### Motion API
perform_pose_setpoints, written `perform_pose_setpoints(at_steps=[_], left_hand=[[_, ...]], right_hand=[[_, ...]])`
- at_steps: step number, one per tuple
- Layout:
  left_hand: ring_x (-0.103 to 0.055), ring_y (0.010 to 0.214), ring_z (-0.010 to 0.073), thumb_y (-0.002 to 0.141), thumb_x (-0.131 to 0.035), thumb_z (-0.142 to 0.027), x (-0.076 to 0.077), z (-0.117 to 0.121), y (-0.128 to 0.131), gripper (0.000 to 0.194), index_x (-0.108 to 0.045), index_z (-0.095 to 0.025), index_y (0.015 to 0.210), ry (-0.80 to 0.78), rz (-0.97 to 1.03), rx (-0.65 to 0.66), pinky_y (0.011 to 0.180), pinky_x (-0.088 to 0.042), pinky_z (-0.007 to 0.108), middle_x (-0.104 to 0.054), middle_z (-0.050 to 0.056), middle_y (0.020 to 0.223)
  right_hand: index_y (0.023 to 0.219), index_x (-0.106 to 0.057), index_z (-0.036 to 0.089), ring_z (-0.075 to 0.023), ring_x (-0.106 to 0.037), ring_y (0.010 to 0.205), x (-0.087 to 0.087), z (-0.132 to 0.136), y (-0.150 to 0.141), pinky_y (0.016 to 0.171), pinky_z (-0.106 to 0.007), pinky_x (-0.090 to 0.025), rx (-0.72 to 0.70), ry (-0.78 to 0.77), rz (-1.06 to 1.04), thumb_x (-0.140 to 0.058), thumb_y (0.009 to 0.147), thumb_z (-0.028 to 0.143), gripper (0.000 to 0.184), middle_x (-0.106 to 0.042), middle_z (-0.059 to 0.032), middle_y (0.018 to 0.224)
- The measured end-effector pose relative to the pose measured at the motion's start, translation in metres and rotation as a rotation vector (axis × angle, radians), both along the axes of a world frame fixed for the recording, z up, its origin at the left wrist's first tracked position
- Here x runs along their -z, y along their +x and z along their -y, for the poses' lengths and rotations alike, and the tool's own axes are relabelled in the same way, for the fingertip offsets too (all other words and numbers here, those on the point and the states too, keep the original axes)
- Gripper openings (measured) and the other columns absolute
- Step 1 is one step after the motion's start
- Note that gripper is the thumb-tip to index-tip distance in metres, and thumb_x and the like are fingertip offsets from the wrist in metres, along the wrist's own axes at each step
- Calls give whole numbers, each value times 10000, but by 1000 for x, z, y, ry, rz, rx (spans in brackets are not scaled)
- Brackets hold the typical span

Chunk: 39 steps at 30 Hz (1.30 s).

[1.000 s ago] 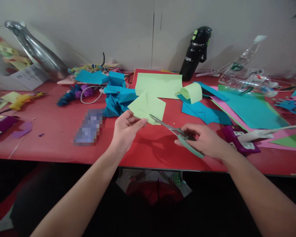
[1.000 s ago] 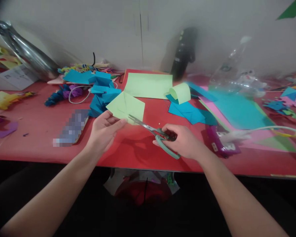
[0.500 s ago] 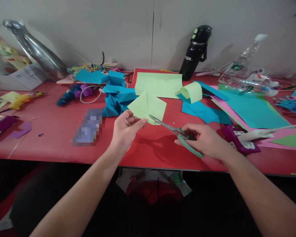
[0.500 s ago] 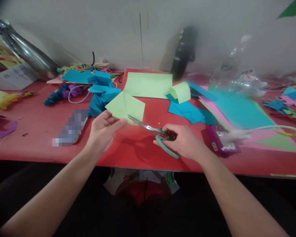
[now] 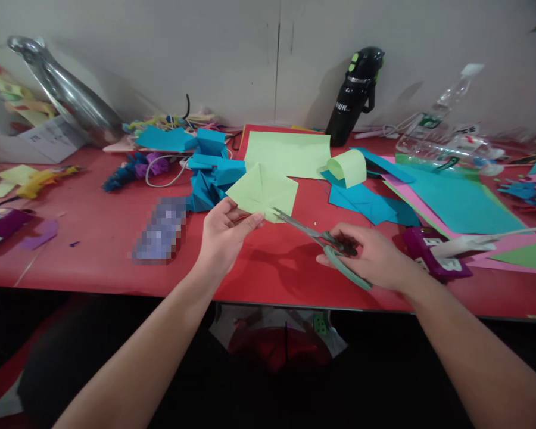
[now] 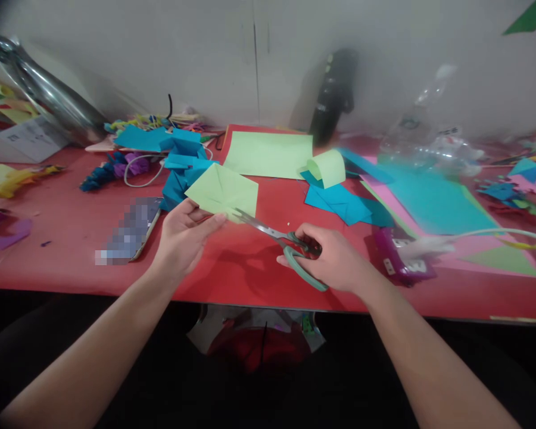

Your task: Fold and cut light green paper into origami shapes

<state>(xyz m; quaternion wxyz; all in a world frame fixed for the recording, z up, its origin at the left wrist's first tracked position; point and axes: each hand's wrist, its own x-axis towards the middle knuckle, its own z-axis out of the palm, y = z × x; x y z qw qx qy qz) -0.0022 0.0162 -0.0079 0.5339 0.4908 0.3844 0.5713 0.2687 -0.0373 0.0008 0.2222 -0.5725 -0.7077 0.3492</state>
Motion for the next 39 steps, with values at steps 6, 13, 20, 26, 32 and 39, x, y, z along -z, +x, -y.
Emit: perform_pose_setpoints(at_steps=[6, 13, 20, 26, 32, 39], left_hand=[[-732, 936, 216, 733, -848, -236, 0, -1, -1, 465, -678, -177, 1162, -12, -9, -13, 776, -600, 307, -752, 101, 1113], [-732, 895, 203, 735, -846, -225, 0, -1, -1, 457, -680, -175, 1157, 3, -10, -11, 767, -600, 307, -757, 95, 1084], [-732, 920, 212, 761, -826, -201, -1, 0, 0, 424, -673, -170, 1155, 2, 4, 9, 804, -605, 327, -759, 93, 1071], [-729, 953, 217, 763, -827, -194, -2, 0, 1, 438, -672, -167, 1171, -1, 13, 13, 822, -608, 332, -747, 103, 1119], [-731, 942, 222, 763, -829, -209, -1, 0, -1, 456, -670, -172, 1189, 4, -9, 14, 815, -606, 337, -745, 110, 1133], [-735, 945, 232, 741, -843, -238, -3, 1, -1, 467, -673, -176, 1171, -19, -14, 11, 832, -600, 353, -753, 109, 1108]], right_hand=[[785, -579, 236, -155, -454, 668, 1, -1, 2, 643, -305, -388, 11, -15, 4, -761, 798, 440, 274, -499, 27, 727], [790, -614, 233, -155, -467, 671, 1, -1, 2, 636, -305, -392, 29, -30, -6, -769, 785, 471, 284, -524, 22, 735], [795, -627, 228, -160, -475, 656, 3, -2, 1, 606, -299, -391, 25, -18, -6, -760, 773, 540, 340, -543, 10, 727], [786, -622, 232, -157, -470, 663, 2, -1, -1, 615, -298, -387, 31, -35, -19, -765, 775, 521, 323, -531, 16, 728], [794, -629, 234, -153, -465, 663, 0, -2, 0, 615, -298, -379, 34, -38, -8, -762, 785, 496, 294, -534, 19, 736], [782, -623, 231, -160, -463, 649, 1, -1, 0, 595, -298, -378, 33, -28, -8, -752, 782, 526, 322, -531, 9, 719]])
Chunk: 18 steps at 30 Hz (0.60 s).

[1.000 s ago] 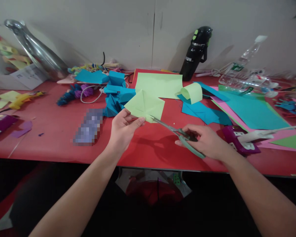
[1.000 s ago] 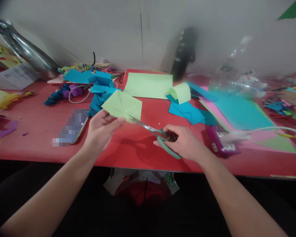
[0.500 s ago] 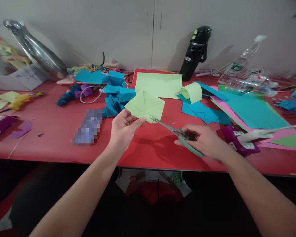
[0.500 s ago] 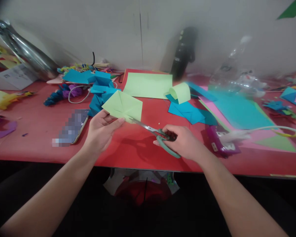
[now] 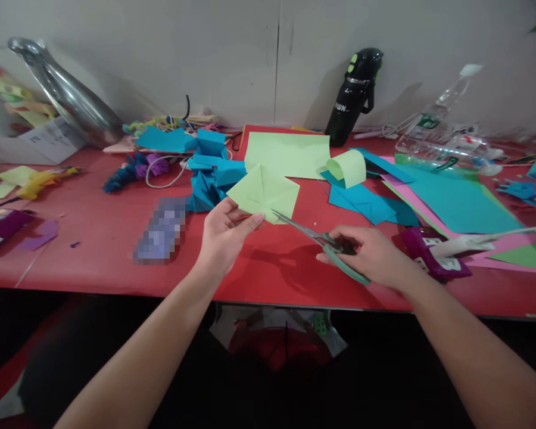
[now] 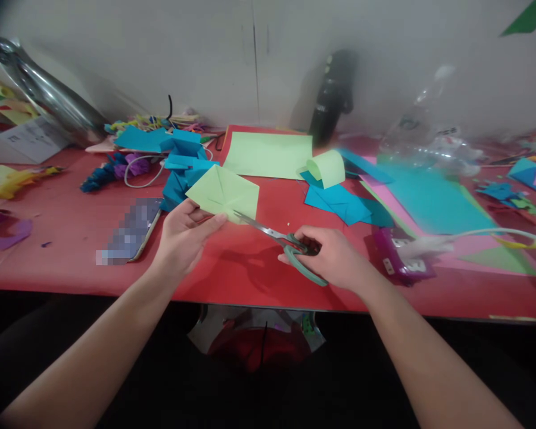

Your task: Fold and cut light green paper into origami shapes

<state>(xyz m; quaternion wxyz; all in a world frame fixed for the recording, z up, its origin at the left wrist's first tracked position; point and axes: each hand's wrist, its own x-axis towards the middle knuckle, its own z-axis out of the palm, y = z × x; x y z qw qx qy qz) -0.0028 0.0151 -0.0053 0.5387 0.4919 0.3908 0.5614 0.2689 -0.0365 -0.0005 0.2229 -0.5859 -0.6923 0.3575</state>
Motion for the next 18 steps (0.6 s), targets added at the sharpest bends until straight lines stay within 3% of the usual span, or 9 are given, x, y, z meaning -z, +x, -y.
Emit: perform_pose_setpoints(at_steps=[18], left_hand=[[-727, 940, 221, 735, -843, -229, 0, 0, -1, 486, -678, -190, 1190, 13, -32, 0, 800, -595, 323, -751, 98, 1119]], right_hand=[[786, -581, 234, -161, -488, 673, -2, 1, -1, 627, -297, -397, -20, 13, 6, -763, 783, 499, 321, -543, 16, 739]])
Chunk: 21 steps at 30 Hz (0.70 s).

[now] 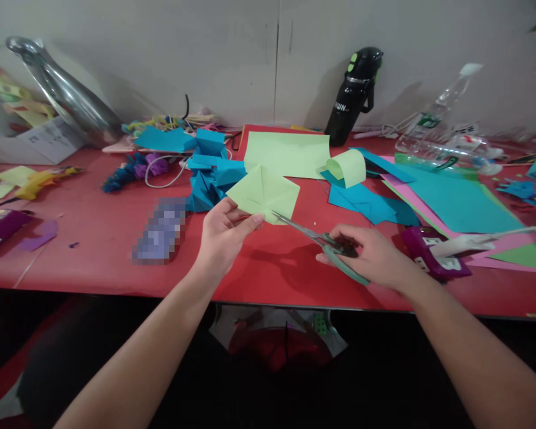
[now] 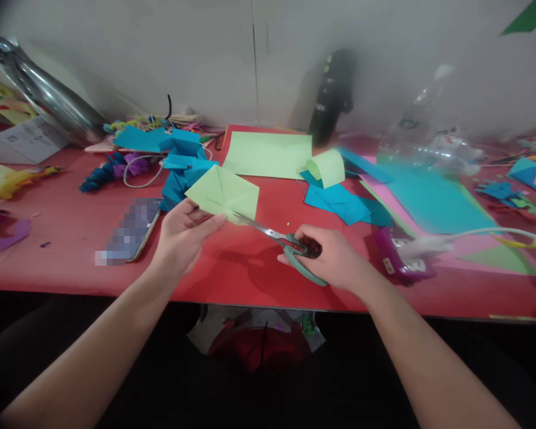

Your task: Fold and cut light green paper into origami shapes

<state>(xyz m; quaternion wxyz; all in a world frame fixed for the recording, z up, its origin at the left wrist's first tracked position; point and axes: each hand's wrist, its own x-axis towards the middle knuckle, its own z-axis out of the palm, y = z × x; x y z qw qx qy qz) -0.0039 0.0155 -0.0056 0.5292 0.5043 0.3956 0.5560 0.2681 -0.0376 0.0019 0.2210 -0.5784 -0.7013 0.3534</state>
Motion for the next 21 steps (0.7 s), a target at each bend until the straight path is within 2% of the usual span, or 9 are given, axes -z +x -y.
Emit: perform_pose_setpoints(at_steps=[6, 21], left_hand=[[-729, 970, 232, 737, -844, -234, -2, 1, 0, 465, -683, -190, 1171, -31, 31, 14, 836, -594, 337, -753, 104, 1119], [-731, 948, 227, 749, -837, -243, -1, 1, 0, 452, -684, -185, 1171, -29, 11, 4, 804, -600, 327, -756, 104, 1109]], right_hand=[[783, -553, 237, -157, -478, 655, 0, -1, 0, 614, -293, -394, -21, 20, 8, -753, 788, 501, 331, -534, 21, 724], [779, -551, 235, -153, -467, 649, 1, 0, -1, 606, -290, -383, -12, 25, 14, -754, 789, 503, 336, -526, 24, 717]])
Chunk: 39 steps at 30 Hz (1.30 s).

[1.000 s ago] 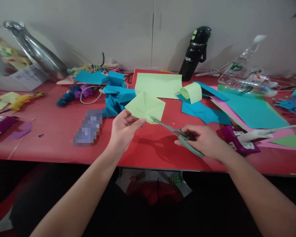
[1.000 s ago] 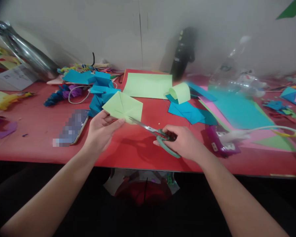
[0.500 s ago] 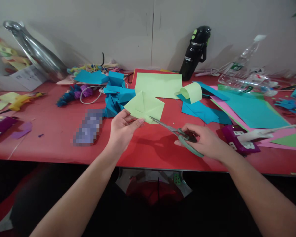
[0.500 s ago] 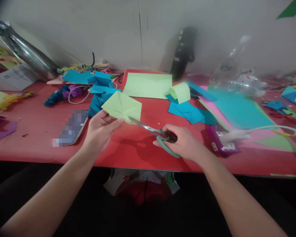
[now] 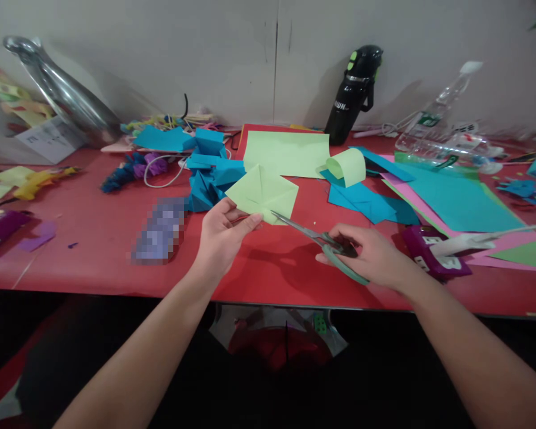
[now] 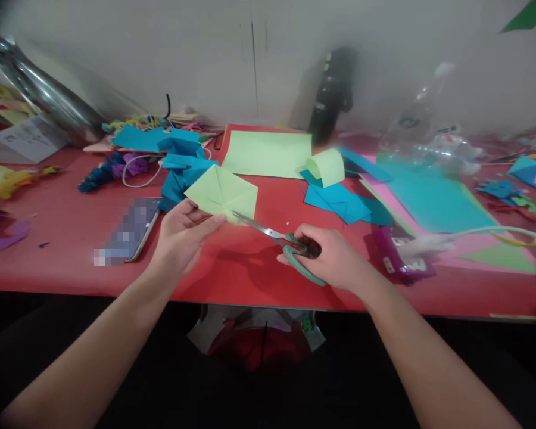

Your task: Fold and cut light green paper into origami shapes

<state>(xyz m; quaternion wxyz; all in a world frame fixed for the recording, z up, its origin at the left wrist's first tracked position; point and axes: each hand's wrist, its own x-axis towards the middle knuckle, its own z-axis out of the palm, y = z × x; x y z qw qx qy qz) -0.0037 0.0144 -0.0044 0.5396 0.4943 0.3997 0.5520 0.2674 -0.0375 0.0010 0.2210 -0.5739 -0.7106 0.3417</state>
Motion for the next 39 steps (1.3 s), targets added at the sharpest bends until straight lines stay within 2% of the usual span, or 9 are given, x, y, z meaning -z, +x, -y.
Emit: perform_pose_setpoints(at_steps=[4, 11, 27, 39], left_hand=[[-736, 935, 229, 732, -850, -250, -2, 0, 0, 463, -695, -195, 1165, -13, -13, -17, 796, -599, 323, -763, 100, 1091], [-727, 1002, 251, 743, -843, -249, 0, 1, 1, 483, -675, -188, 1192, 4, 0, 6, 839, -606, 352, -738, 117, 1178], [-719, 913, 203, 766, -831, -247, 0, 1, 0, 443, -684, -179, 1178, 2, -23, 1, 771, -590, 293, -758, 98, 1078], [-718, 927, 204, 758, -833, -233, 1, 0, 0, 454, -687, -190, 1186, 16, -27, 5, 771, -588, 288, -759, 90, 1076]], right_hand=[[775, -548, 238, -151, -463, 636, 0, 0, 1, 605, -295, -381, 4, 4, 4, -761, 781, 509, 344, -514, 31, 705], [794, -571, 241, -155, -472, 655, -1, 1, 1, 612, -294, -386, 2, -14, 0, -757, 787, 501, 321, -531, 24, 729], [784, -555, 230, -148, -453, 633, -2, 1, 0, 573, -280, -369, -4, 22, 25, -737, 797, 535, 355, -513, 19, 706], [792, -553, 240, -141, -445, 637, -2, 2, 0, 578, -278, -348, 17, -22, 40, -761, 795, 478, 316, -504, 40, 707]])
